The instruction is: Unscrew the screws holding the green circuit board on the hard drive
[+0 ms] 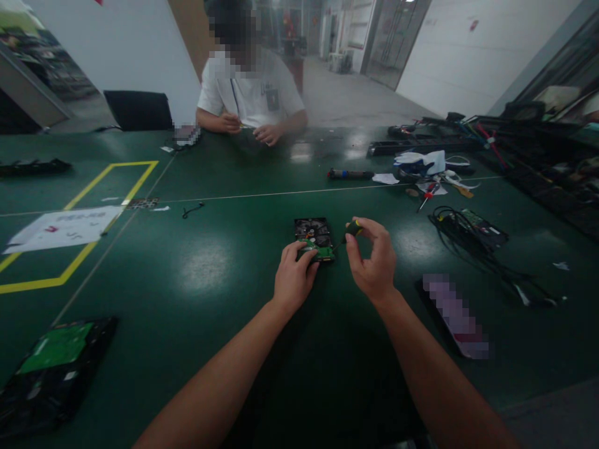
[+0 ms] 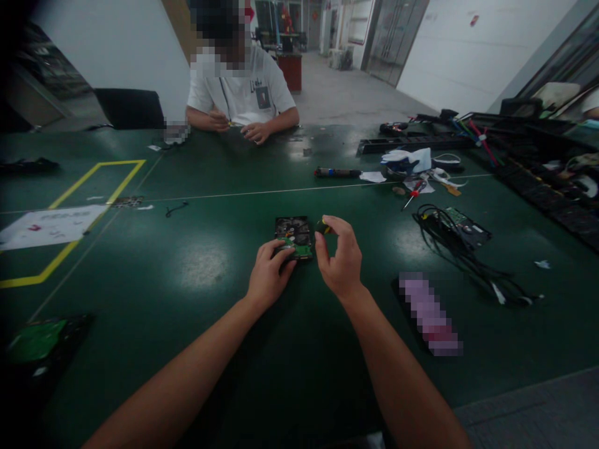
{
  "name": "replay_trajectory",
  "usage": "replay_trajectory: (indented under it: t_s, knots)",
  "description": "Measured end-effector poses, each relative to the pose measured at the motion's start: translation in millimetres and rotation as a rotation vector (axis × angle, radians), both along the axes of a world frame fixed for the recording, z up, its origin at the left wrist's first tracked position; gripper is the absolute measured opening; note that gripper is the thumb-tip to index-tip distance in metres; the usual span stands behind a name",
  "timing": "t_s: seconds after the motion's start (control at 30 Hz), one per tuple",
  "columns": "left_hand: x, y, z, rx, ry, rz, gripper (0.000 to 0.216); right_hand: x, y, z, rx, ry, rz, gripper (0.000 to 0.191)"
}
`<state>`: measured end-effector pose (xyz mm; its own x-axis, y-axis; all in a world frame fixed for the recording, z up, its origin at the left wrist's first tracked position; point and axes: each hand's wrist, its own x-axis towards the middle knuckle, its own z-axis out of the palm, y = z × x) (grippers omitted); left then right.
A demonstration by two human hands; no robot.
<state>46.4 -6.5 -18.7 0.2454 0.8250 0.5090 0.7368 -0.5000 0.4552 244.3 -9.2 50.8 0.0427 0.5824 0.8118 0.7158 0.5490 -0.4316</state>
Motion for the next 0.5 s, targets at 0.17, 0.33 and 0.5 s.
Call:
replay_trajectory:
  t_s: [0.17, 0.33, 0.5]
  knots:
    - [0.4, 0.6, 0.6, 0.0, -0.001, 0.001, 0.029, -0.8, -1.0, 2.7, 0.005, -0.046, -0.015, 0.048]
    - [0.5, 0.7, -0.7, 0.002, 0.002, 0.002, 0.029, -0.7, 0.6, -0.8, 0.011, 0.004, 0.022, 0.049]
    - [-0.3, 0.5, -0.8, 0.002, 0.009, 0.0, 0.029, -1.3, 0.1, -2.2, 0.0, 0.017, 0.017, 0.049]
